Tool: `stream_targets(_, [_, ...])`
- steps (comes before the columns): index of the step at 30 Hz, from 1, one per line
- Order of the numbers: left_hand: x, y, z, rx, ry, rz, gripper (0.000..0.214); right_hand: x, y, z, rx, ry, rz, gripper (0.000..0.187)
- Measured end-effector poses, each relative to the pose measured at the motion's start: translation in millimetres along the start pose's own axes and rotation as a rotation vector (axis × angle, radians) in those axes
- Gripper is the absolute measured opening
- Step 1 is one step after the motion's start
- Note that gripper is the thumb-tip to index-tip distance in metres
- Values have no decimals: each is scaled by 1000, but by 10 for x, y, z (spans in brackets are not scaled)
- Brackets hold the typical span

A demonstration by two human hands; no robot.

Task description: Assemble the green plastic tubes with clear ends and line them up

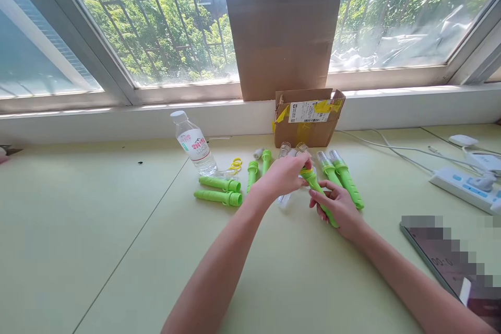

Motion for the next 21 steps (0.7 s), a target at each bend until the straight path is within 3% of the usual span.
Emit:
stream_targets(8, [-15,-57,3,43,-24,-23,18,-2,80,145,-12,-106,25,32])
stream_targets(17, [9,-17,17,16,-41,-36,16,9,9,39,-59,-10,-21,39])
stream_targets(21, [9,-17,14,2,-40,-40,14,15,-12,32,-67,-20,-44,34])
Point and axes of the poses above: each hand's wrist, its own x-axis towards the middle knuckle, its own y-axis out of the palm, z = x × y, the point moved 10 cm from there along x, towards the middle knuckle, and after that the axes turned 10 degrees about -x, right-handed, at the moved point
